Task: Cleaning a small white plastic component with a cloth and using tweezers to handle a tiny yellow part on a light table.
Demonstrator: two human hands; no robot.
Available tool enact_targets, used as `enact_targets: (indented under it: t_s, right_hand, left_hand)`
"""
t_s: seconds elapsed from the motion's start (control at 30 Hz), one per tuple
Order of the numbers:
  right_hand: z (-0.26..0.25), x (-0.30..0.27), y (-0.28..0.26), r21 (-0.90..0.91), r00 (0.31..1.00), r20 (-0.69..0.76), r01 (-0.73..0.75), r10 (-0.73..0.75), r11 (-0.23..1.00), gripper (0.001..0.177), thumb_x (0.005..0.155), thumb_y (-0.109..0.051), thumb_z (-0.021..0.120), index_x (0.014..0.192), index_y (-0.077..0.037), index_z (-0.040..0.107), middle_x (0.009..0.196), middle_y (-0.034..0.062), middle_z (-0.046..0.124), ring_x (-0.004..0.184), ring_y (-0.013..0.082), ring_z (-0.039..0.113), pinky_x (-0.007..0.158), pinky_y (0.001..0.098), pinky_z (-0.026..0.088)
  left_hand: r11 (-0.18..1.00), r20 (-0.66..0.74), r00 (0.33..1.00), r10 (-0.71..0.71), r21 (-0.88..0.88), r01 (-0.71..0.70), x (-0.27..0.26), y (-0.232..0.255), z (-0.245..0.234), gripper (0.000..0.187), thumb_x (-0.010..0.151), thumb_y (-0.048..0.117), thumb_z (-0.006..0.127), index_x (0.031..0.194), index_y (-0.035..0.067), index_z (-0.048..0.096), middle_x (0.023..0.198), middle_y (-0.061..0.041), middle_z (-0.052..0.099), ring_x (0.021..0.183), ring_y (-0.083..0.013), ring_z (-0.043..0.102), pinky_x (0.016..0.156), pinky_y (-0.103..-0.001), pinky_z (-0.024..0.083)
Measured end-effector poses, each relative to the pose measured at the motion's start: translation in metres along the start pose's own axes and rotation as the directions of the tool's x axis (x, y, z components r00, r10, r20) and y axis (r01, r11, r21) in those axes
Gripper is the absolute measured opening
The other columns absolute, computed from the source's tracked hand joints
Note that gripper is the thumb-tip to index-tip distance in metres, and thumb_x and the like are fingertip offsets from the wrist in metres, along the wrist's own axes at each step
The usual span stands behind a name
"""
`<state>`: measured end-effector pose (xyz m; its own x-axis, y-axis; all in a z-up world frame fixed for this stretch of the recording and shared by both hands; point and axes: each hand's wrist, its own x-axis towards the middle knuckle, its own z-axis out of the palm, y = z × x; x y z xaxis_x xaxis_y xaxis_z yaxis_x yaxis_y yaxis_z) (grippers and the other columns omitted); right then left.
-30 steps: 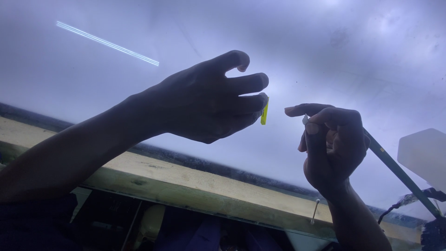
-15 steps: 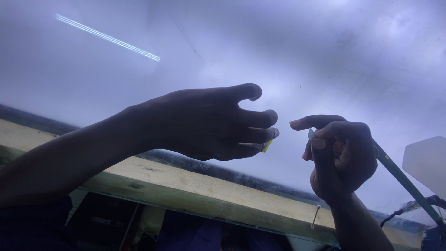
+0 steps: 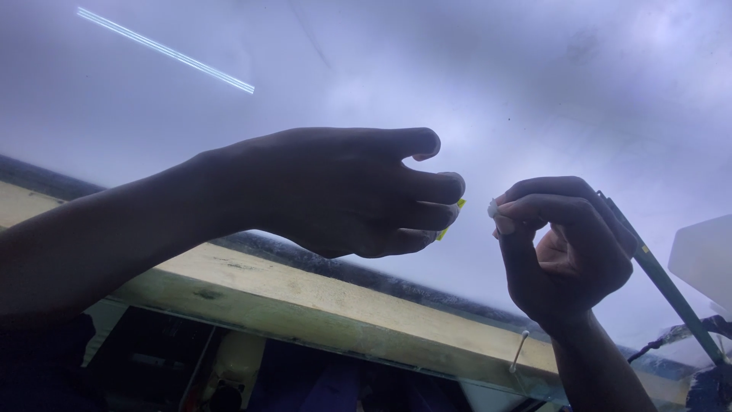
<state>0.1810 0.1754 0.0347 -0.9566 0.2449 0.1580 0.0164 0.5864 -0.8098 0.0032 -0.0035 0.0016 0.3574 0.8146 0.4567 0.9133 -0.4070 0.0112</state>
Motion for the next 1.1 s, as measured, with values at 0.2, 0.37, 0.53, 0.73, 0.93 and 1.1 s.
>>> enact_targets:
  t_s: [0.2, 0.37, 0.53, 0.73, 0.93, 1.1]
  right_hand:
    - [0.000, -0.016, 0.004, -0.054, 0.992, 0.081, 0.102, -0.098, 0.993, 0.015, 0.078, 0.017, 0.068, 0.073, 0.005, 0.062, 0.066, 0.0158, 0.058, 0.055, 0.0208, 0.053, 0.050, 0.0277, 0.038]
    - [-0.001, -0.008, 0.002, -0.116, 0.934, 0.246, 0.295, -0.260, 0.948, 0.016, 0.079, 0.011, 0.070, 0.072, -0.002, 0.065, 0.055, 0.0042, 0.045, 0.043, 0.0155, 0.040, 0.043, 0.0271, 0.034]
    - [0.002, -0.010, 0.004, -0.172, 0.912, 0.294, 0.345, -0.286, 0.923, 0.010, 0.082, 0.007, 0.071, 0.083, -0.003, 0.069, 0.057, 0.0040, 0.049, 0.045, 0.0149, 0.042, 0.045, 0.0272, 0.037]
    - [0.000, -0.016, 0.009, -0.198, 0.866, 0.383, 0.418, -0.323, 0.887, 0.015, 0.087, 0.005, 0.070, 0.097, -0.006, 0.070, 0.065, 0.0053, 0.056, 0.050, 0.0142, 0.048, 0.050, 0.0276, 0.039]
    - [-0.001, -0.026, 0.011, -0.263, 0.877, 0.388, 0.401, -0.284, 0.877, 0.015, 0.086, 0.006, 0.068, 0.090, -0.008, 0.069, 0.061, 0.0054, 0.055, 0.048, 0.0162, 0.049, 0.051, 0.0284, 0.043]
    - [0.001, -0.021, 0.008, -0.218, 0.881, 0.376, 0.384, -0.286, 0.897, 0.016, 0.088, 0.007, 0.065, 0.096, -0.006, 0.070, 0.065, 0.0055, 0.053, 0.051, 0.0167, 0.048, 0.049, 0.0284, 0.042]
  left_hand:
    - [0.999, 0.060, 0.998, 0.015, 0.031, -0.017, -0.003, 0.001, 0.000, 0.013, 0.100, 0.032, 0.052, 0.099, 0.035, 0.065, 0.102, 0.013, 0.055, 0.116, -0.0089, 0.046, 0.103, -0.032, 0.033]
    - [0.996, 0.142, 0.989, 0.045, 0.071, -0.056, 0.000, -0.003, -0.001, 0.009, 0.098, 0.035, 0.054, 0.090, 0.034, 0.058, 0.095, 0.014, 0.050, 0.112, -0.0085, 0.045, 0.104, -0.033, 0.033]
    - [0.998, 0.054, 0.999, 0.006, 0.065, -0.009, -0.001, -0.004, 0.000, 0.040, 0.096, 0.026, 0.065, 0.065, 0.034, 0.040, 0.080, 0.009, 0.037, 0.094, -0.0075, 0.041, 0.099, -0.028, 0.037]
    - [0.994, 0.115, 0.993, -0.013, 0.111, 0.000, -0.001, -0.003, -0.003, 0.039, 0.110, 0.042, 0.042, 0.073, 0.031, 0.033, 0.082, 0.009, 0.030, 0.093, -0.0071, 0.036, 0.100, -0.027, 0.032]
    - [0.988, 0.100, 0.994, -0.050, 0.153, 0.035, -0.003, 0.000, 0.000, 0.020, 0.108, 0.035, 0.035, 0.089, 0.029, 0.033, 0.092, 0.008, 0.030, 0.093, -0.0016, 0.036, 0.104, -0.025, 0.029]
    - [0.990, 0.150, 0.988, 0.027, 0.136, -0.047, -0.002, -0.003, -0.003, 0.036, 0.108, 0.040, 0.044, 0.073, 0.033, 0.038, 0.082, 0.008, 0.030, 0.094, -0.0090, 0.035, 0.097, -0.029, 0.031]
